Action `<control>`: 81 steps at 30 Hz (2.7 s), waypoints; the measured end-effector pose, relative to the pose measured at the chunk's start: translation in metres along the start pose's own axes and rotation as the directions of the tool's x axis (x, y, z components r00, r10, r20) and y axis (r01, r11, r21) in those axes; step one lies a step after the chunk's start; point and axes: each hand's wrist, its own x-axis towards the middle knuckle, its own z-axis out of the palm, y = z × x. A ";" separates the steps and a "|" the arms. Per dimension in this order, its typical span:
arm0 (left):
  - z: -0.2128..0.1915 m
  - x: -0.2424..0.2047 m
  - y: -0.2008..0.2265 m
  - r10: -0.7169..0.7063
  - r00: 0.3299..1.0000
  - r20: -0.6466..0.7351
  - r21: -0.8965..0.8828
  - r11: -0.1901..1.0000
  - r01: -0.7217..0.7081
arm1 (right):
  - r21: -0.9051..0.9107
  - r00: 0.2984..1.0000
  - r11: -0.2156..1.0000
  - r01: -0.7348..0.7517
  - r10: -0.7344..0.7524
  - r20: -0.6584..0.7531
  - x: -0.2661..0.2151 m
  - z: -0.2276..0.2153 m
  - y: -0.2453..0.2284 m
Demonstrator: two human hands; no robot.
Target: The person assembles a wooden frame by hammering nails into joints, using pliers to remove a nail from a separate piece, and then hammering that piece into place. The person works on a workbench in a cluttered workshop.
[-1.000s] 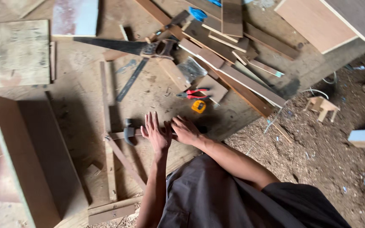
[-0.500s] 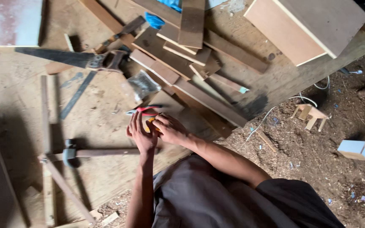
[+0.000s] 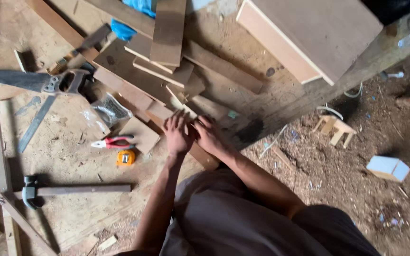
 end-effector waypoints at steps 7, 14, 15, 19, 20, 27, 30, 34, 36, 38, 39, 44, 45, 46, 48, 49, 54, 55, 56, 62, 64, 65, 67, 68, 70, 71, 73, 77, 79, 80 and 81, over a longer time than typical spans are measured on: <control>0.033 0.030 0.021 0.026 1.000 0.002 -0.065 0.998 -0.026 | -0.232 0.970 0.965 -0.119 0.063 -0.233 0.011 -0.017 0.071; 0.037 0.033 0.024 -0.168 0.980 0.102 -0.232 0.954 0.188 | -0.272 0.989 0.951 -0.149 0.150 -0.016 0.015 -0.002 0.108; 0.036 0.035 0.023 -0.160 0.983 0.089 -0.236 0.955 0.177 | -0.267 0.993 0.957 -0.118 0.116 -0.021 0.014 -0.002 0.107; 0.029 0.025 0.019 -0.211 0.977 0.040 -0.237 0.948 0.214 | -0.197 0.995 0.977 -0.086 0.074 -0.069 0.006 -0.002 0.086; 0.027 0.024 0.019 -0.235 0.972 0.027 -0.238 0.943 0.234 | -0.216 0.993 0.972 -0.096 0.080 -0.082 0.003 -0.003 0.078; 0.017 0.015 0.019 -0.249 0.967 -0.056 -0.234 0.945 0.230 | -0.276 0.983 0.945 -0.174 0.184 0.010 0.005 -0.010 0.050; 0.014 0.018 0.016 -0.257 0.966 -0.042 -0.230 0.943 0.241 | -0.269 0.989 0.952 -0.147 0.151 -0.007 0.012 -0.011 0.050; 0.015 0.014 0.017 -0.277 0.961 -0.010 -0.228 0.936 0.268 | -0.285 0.974 0.937 -0.200 0.222 0.047 0.009 -0.010 0.051; 0.012 0.015 0.017 -0.282 0.959 -0.012 -0.245 0.931 0.270 | -0.276 0.967 0.935 -0.222 0.248 0.064 0.012 -0.009 0.048; 0.005 0.017 0.016 -0.282 0.959 -0.025 -0.270 0.926 0.265 | -0.225 0.982 0.957 -0.181 0.188 0.010 0.020 -0.008 0.042; 0.000 0.019 0.015 -0.299 0.954 -0.023 -0.284 0.917 0.280 | -0.198 0.987 0.967 -0.159 0.158 -0.019 0.025 -0.007 0.038; -0.019 0.050 0.011 -0.348 0.936 -0.052 -0.358 0.881 0.308 | -0.103 0.979 0.974 -0.201 0.204 0.026 0.062 -0.011 0.022; -0.023 0.061 0.007 -0.334 0.940 -0.066 -0.353 0.889 0.291 | -0.074 0.980 0.977 -0.198 0.199 0.015 0.074 -0.009 0.019; -0.028 0.074 0.000 -0.319 0.944 -0.081 -0.343 0.898 0.274 | -0.097 0.990 0.987 -0.129 0.123 -0.069 0.094 -0.005 0.016; -0.036 0.101 -0.016 -0.292 0.950 -0.110 -0.326 0.913 0.243 | -0.161 0.975 0.987 -0.009 -0.027 -0.220 0.127 0.003 0.013; -0.038 0.119 -0.026 -0.281 0.952 -0.124 -0.319 0.919 0.229 | -0.127 0.988 0.990 -0.054 0.034 -0.151 0.138 0.005 0.011; -0.034 0.235 -0.082 -0.212 0.964 -0.158 -0.247 0.954 0.170 | -0.015 0.997 0.999 -0.049 0.048 -0.066 0.236 0.008 0.021; -0.032 0.262 -0.094 -0.186 0.966 -0.182 -0.204 0.968 0.148 | -0.067 0.993 0.997 -0.031 0.023 -0.114 0.259 0.013 0.023; -0.025 0.287 -0.103 -0.166 0.965 -0.203 -0.165 0.977 0.133 | -0.123 0.988 0.992 -0.016 -0.003 -0.153 0.280 0.018 0.025; 0.022 0.426 -0.165 -0.131 0.974 -0.187 0.035 0.990 0.140 | -0.244 0.992 0.963 -0.118 0.101 -0.081 0.358 0.046 0.049; 0.041 0.451 -0.178 -0.208 0.976 -0.068 0.140 0.966 0.216 | -0.244 0.987 0.959 -0.148 0.129 -0.091 0.370 0.052 0.057; 0.050 0.462 -0.184 -0.252 0.968 -0.014 0.198 0.948 0.249 | -0.232 0.986 0.960 -0.155 0.134 -0.104 0.373 0.055 0.060; 0.065 0.467 -0.197 -0.311 0.941 0.136 0.268 0.926 0.267 | -0.234 0.983 0.958 -0.168 0.146 -0.108 0.371 0.062 0.058; 0.072 0.471 -0.202 -0.339 0.918 0.208 0.302 0.915 0.269 | -0.257 0.981 0.949 -0.180 0.156 -0.111 0.370 0.064 0.060; 0.084 0.476 -0.212 -0.311 0.918 0.244 0.333 0.916 0.222 | -0.281 0.978 0.939 -0.198 0.173 -0.112 0.371 0.066 0.065; 0.090 0.479 -0.214 -0.297 0.918 0.263 0.349 0.916 0.197 | -0.281 0.977 0.938 -0.205 0.181 -0.110 0.371 0.067 0.067; 0.093 0.479 -0.219 -0.253 0.942 0.219 0.456 0.881 0.130 | -0.276 0.976 0.937 -0.213 0.192 -0.101 0.364 0.070 0.065; 0.068 0.502 -0.220 -0.199 0.945 0.259 0.481 0.875 0.052 | -0.238 0.975 0.949 -0.207 0.181 -0.129 0.367 0.068 0.067; 0.051 0.503 -0.209 -0.083 0.974 0.211 0.482 0.876 -0.029 | -0.173 0.975 0.964 -0.204 0.183 -0.129 0.365 0.067 0.069; 0.043 0.498 -0.203 -0.024 0.982 0.187 0.487 0.871 -0.072 | -0.126 0.974 0.972 -0.201 0.184 -0.130 0.366 0.070 0.070; 0.037 0.492 -0.195 -0.082 0.974 0.210 0.440 0.898 -0.020 | -0.078 0.974 0.977 -0.197 0.186 -0.130 0.367 0.073 0.072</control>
